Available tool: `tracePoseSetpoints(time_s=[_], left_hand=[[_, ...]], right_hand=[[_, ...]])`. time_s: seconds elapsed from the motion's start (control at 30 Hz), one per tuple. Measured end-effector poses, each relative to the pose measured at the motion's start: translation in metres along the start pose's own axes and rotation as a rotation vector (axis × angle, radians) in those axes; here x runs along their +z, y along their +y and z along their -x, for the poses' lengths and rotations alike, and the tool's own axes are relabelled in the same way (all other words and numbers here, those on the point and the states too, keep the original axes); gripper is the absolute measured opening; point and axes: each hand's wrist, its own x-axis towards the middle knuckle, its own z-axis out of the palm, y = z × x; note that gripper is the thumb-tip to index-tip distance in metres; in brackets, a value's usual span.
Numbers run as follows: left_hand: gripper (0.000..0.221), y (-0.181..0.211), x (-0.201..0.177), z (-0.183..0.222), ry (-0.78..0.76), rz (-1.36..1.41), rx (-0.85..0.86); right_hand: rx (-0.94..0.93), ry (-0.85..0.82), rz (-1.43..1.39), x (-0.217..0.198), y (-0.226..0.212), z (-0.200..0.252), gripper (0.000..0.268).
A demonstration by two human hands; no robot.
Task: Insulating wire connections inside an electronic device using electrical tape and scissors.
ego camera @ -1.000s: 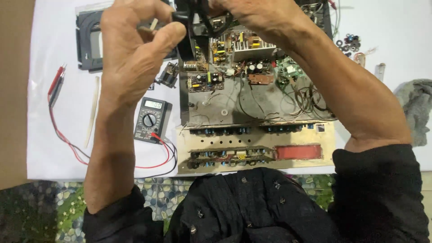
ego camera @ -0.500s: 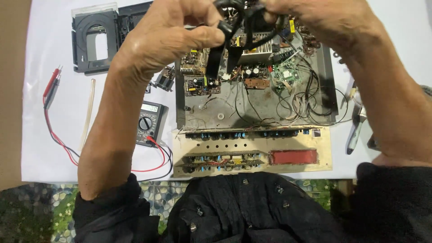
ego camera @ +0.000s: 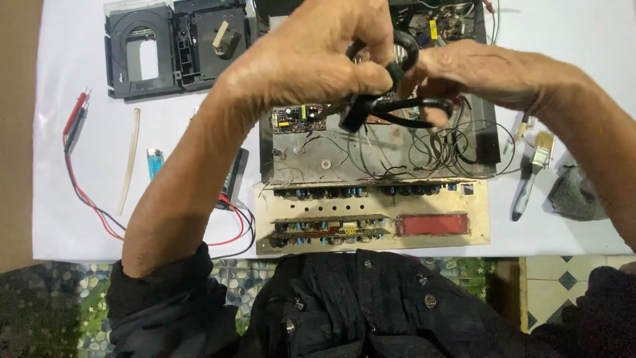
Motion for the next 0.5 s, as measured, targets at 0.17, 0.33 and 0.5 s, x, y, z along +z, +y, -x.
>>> tracePoseSetpoints(time_s=[0.17,0.33,0.5], left_hand=[[0.010,0.011,0.012,-0.002,-0.025,-0.133,0.078],[0.015,0.018,0.030,-0.007,-0.164,-0.315,-0.062],[0.019,0.052,0.036,-0.011,-0.278,-0.378,-0.237]], right_hand=[[0.171,-0.017,-0.140,0.014,0.017,-0.011,0.068],[-0.147,-0.284,-0.268,0.023,0.037,-0.020,0.072],[-0.184,-0.291,-0.531,0.042,0.044,-0.005,0.065]])
